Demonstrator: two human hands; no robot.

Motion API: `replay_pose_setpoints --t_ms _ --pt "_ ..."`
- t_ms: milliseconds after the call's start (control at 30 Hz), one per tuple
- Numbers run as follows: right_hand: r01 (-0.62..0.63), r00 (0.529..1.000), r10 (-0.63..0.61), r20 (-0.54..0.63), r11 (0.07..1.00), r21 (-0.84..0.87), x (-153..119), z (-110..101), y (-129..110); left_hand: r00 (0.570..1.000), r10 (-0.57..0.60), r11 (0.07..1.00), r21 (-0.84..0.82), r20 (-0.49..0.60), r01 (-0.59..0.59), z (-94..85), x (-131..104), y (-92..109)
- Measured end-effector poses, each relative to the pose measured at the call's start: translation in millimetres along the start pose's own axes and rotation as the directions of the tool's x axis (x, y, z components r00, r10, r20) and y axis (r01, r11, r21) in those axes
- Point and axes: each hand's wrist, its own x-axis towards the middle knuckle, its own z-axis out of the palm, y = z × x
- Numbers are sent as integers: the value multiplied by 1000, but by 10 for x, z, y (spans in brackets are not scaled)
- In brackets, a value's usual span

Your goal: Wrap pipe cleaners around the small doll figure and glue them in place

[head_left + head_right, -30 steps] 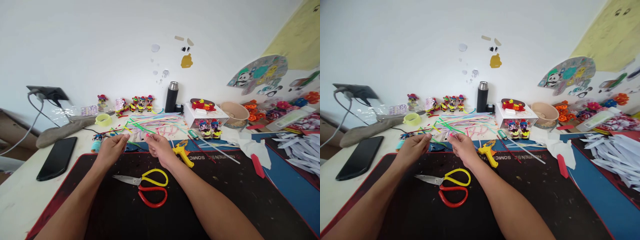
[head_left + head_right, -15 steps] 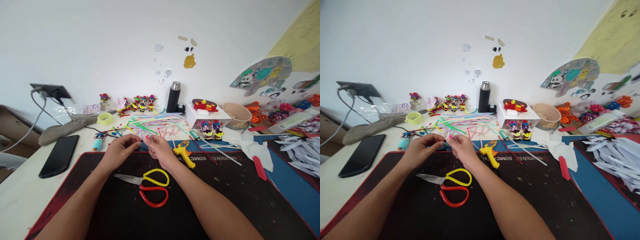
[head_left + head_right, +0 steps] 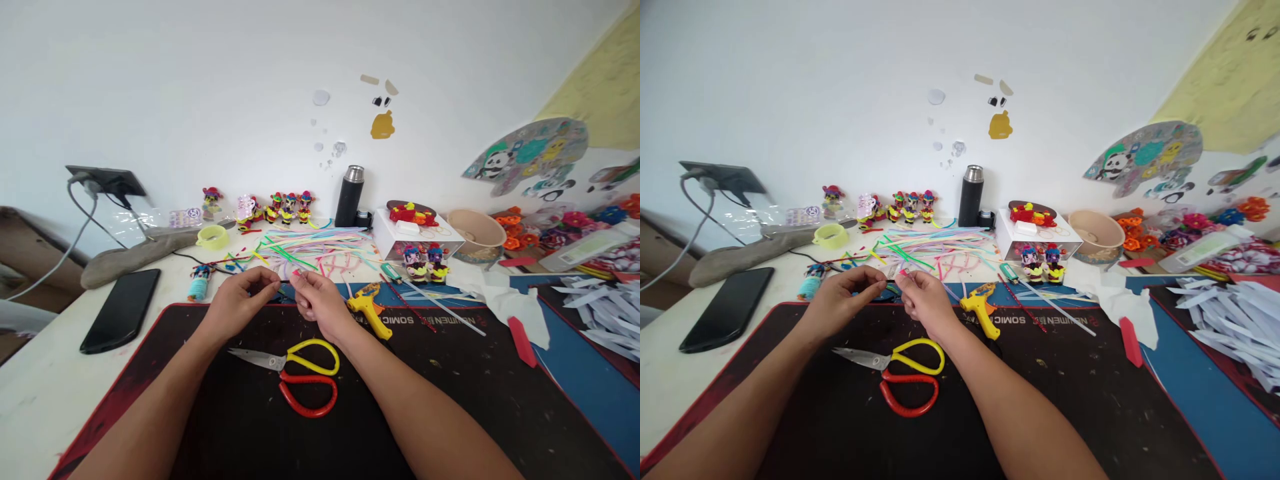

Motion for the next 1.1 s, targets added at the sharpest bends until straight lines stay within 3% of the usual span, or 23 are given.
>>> replay_pose_setpoints --t_ms 300,600,833,1100 --pt "12 998 -8 61 998 -59 -13 -3 0 991 -29 998 -56 -128 22 -69 27 -90" --pt "49 992 -31 121 988 -145 -12 -14 32 992 -8 996 -84 -129 -3 -86 27 -36" --pt "8 996 0 89 996 -91 -13 -7 31 992 15 997 -78 -128 -25 -77 27 -11" --pt "-22 989 42 140 990 -137 -43 29 81 995 28 998 -61 -95 -34 -60 14 0"
